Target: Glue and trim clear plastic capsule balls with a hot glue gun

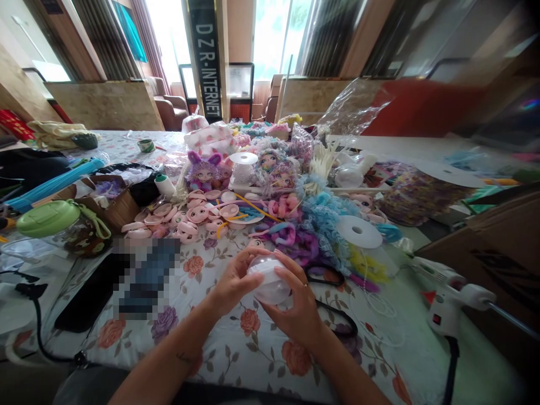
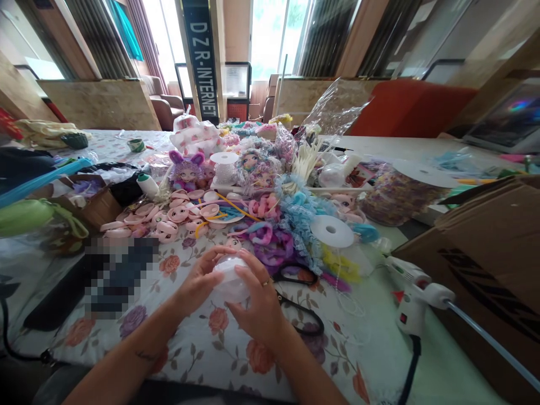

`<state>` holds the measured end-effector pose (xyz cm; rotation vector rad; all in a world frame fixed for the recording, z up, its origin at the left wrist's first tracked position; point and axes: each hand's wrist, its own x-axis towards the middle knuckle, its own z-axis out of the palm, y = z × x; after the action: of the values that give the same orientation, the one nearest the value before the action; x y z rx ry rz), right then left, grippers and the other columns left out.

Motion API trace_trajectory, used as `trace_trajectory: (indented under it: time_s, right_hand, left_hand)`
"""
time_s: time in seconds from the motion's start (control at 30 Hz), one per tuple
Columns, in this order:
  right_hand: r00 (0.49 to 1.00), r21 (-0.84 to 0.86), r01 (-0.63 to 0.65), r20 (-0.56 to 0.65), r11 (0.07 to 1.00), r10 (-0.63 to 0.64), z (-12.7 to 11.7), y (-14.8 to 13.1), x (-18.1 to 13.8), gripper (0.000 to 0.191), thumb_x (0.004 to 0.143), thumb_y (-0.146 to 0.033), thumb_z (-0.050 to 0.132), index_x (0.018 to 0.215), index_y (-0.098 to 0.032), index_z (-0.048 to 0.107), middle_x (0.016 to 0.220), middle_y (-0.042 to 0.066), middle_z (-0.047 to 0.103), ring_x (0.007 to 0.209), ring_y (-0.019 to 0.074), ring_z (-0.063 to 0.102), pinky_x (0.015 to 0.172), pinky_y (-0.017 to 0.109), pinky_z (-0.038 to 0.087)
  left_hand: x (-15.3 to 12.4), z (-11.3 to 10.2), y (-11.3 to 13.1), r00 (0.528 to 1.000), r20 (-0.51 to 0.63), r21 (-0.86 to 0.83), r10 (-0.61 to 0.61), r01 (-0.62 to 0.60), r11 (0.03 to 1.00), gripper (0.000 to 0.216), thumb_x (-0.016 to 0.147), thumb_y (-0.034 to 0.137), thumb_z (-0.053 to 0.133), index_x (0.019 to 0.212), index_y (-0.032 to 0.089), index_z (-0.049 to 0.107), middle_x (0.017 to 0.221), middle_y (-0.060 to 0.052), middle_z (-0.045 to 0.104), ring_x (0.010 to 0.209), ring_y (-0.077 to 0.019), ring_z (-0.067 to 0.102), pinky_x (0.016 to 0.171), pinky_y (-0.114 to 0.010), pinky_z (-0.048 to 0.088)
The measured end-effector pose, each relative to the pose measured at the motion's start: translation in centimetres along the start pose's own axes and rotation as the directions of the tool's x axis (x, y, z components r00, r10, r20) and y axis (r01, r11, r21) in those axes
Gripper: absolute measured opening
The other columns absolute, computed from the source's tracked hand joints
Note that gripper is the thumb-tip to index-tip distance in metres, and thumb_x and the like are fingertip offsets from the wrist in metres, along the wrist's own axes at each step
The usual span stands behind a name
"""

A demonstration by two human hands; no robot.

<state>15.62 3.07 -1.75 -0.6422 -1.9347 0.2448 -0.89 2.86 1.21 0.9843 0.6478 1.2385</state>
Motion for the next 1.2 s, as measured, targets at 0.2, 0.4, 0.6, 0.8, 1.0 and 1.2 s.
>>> trace_trajectory:
  time_s: [0.2, 0.4, 0.6, 0.8, 1.0, 1.2]
  right_hand:
    - [0.998, -0.001, -0.050, -0.035, 0.999, 0.050, 0.2, 0.1, 0.0, 0.069, 0.075, -0.009, 0.070, 0.135, -0.023, 0.040, 0.139, 0.016, 0.047, 0.130, 0.0316, 0.049, 0.102, 0.053, 0.050]
    - [0.990, 0.008, -0.088, -0.107, 0.996, 0.088, 0.2, -0.2, 0.4, 0.073, 0.075, -0.014, 0.076, 0.135, -0.025, 0.038, 0.137, 0.017, 0.047, 0.127, 0.0304, 0.052, 0.097, 0.048, 0.053]
    - [0.994, -0.061, -0.074, -0.079, 0.995, 0.069, 0.3, -0.1, 0.3, 0.070, 0.079, -0.018, 0.074, 0.138, -0.025, 0.036, 0.140, 0.016, 0.047, 0.130, 0.0299, 0.050, 0.101, 0.050, 0.050]
    - [0.966, -0.339, -0.189, 0.104, 0.922, 0.236, -3.3, 1.8, -1.4, 0.057, 0.088, -0.045, 0.064, 0.135, -0.019, 0.046, 0.128, 0.016, 0.058, 0.117, 0.0328, 0.059, 0.093, 0.050, 0.054]
    - [0.932, -0.478, -0.172, 0.204, 0.861, 0.299, -7.7, 5.4, -4.5, 0.033, 0.091, -0.046, 0.056, 0.107, -0.020, 0.068, 0.104, 0.012, 0.069, 0.092, 0.0291, 0.069, 0.075, 0.043, 0.059]
    - [0.860, -0.421, -0.287, 0.282, 0.861, 0.425, -9.4, 6.6, -4.1, 0.029, 0.089, -0.041, 0.056, 0.102, -0.021, 0.072, 0.101, 0.010, 0.072, 0.091, 0.0272, 0.071, 0.075, 0.039, 0.061]
  left_hand:
    - [0.0, 0.2, 0.0, 0.999, -0.026, 0.074, 0.022, -0.021, 0.997, 0.043, 0.072, 0.037, 0.078, 0.111, 0.021, 0.068, 0.107, -0.008, 0.066, 0.092, -0.0199, 0.059, 0.076, -0.026, 0.045]
    - [0.1, 0.2, -0.3, 0.997, 0.022, -0.077, -0.070, 0.071, 0.994, 0.054, 0.073, 0.038, 0.078, 0.122, 0.025, 0.060, 0.111, -0.005, 0.063, 0.092, -0.0176, 0.058, 0.078, -0.024, 0.046]
    - [0.0, 0.1, -0.4, 0.990, 0.044, -0.084, -0.136, 0.140, 0.987, 0.055, 0.069, 0.028, 0.079, 0.120, 0.025, 0.058, 0.104, -0.003, 0.063, 0.086, -0.0156, 0.057, 0.074, -0.023, 0.046]
    - [0.6, -0.7, 0.6, 0.980, -0.195, -0.124, -0.039, 0.015, 0.992, 0.059, 0.070, 0.027, 0.076, 0.125, 0.025, 0.053, 0.108, -0.004, 0.063, 0.088, -0.0166, 0.058, 0.075, -0.024, 0.044]
    - [1.4, -1.7, 1.3, 0.943, -0.327, -0.161, 0.064, -0.123, 0.979, 0.066, 0.069, 0.026, 0.076, 0.130, 0.025, 0.052, 0.107, -0.004, 0.064, 0.091, -0.0193, 0.060, 0.079, -0.029, 0.046]
    - [1.3, -2.0, 1.5, 0.956, -0.290, -0.172, 0.046, -0.099, 0.980, 0.064, 0.075, 0.029, 0.073, 0.134, 0.024, 0.051, 0.109, -0.006, 0.065, 0.095, -0.0205, 0.061, 0.081, -0.029, 0.048]
